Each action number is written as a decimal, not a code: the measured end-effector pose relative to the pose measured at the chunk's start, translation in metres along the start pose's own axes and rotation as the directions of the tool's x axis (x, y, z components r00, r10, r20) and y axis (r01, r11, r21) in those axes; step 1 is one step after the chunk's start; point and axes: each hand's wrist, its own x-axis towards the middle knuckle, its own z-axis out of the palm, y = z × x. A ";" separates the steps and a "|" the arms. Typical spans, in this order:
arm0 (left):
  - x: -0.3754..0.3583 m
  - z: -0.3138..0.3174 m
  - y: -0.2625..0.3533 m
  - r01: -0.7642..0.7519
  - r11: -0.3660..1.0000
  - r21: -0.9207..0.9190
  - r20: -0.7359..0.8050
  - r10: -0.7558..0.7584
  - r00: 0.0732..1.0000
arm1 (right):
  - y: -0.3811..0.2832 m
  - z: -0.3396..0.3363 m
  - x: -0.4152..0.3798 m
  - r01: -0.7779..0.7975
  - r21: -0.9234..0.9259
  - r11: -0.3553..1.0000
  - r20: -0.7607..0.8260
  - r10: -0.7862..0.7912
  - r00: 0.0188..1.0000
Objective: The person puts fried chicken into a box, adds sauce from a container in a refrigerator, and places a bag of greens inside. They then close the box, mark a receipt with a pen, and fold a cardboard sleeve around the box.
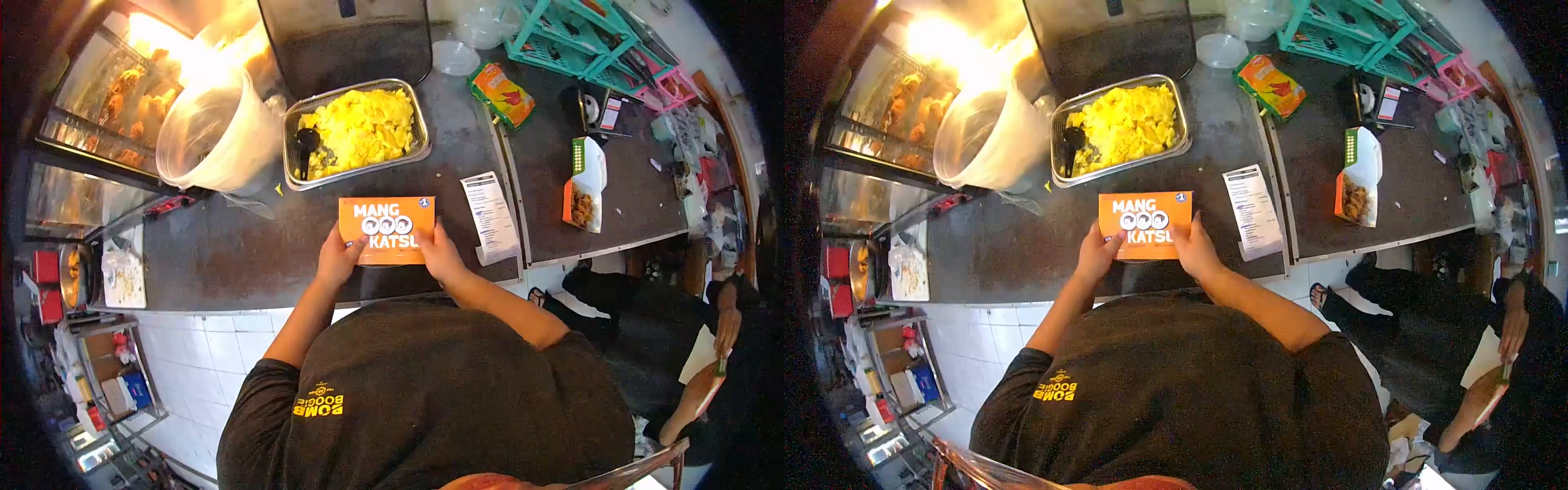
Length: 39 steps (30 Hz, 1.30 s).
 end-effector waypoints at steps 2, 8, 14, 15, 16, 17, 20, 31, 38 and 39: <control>-0.005 0.003 -0.003 0.008 1.000 -0.014 -0.061 -0.009 0.998 | -0.037 -0.004 -0.007 0.009 -0.041 0.999 -0.086 -0.012 0.996; -0.008 -0.031 0.016 0.055 0.991 -0.118 -0.063 -0.063 0.996 | -0.052 -0.039 0.012 -0.072 -0.201 0.977 -0.098 0.053 0.994; 0.002 -0.048 0.032 0.182 0.974 -0.135 0.000 -0.183 0.983 | -0.062 -0.046 0.018 -0.145 -0.255 0.956 -0.010 0.148 0.989; 0.002 -0.047 0.024 0.153 0.987 -0.053 0.004 -0.153 0.988 | -0.063 -0.045 0.013 -0.123 -0.316 0.941 -0.014 0.125 0.992; 0.000 -0.047 0.018 0.122 0.992 0.029 0.008 -0.122 0.992 | -0.063 -0.045 0.007 -0.100 -0.377 0.921 -0.013 0.103 0.995; -0.008 -0.042 0.027 0.183 0.981 0.060 0.088 -0.187 0.978 | -0.054 -0.047 0.005 -0.045 -0.424 0.904 0.013 0.056 0.998; -0.024 -0.027 0.018 -0.038 0.983 0.179 0.131 0.014 0.991 | -0.036 -0.040 -0.008 -0.023 -0.556 0.831 -0.010 0.021 1.000; -0.022 -0.006 0.057 -0.695 0.134 0.706 0.619 0.360 0.698 | -0.063 -0.029 -0.012 0.733 -0.678 0.049 0.640 -0.451 0.622; -0.016 0.000 0.032 -0.649 0.083 0.756 0.575 0.388 0.720 | -0.049 -0.023 -0.004 0.706 -0.707 -0.024 0.601 -0.546 0.583; -0.014 0.001 0.027 -0.633 0.064 0.771 0.564 0.391 0.727 | -0.047 -0.022 -0.003 0.705 -0.708 -0.037 0.601 -0.555 0.575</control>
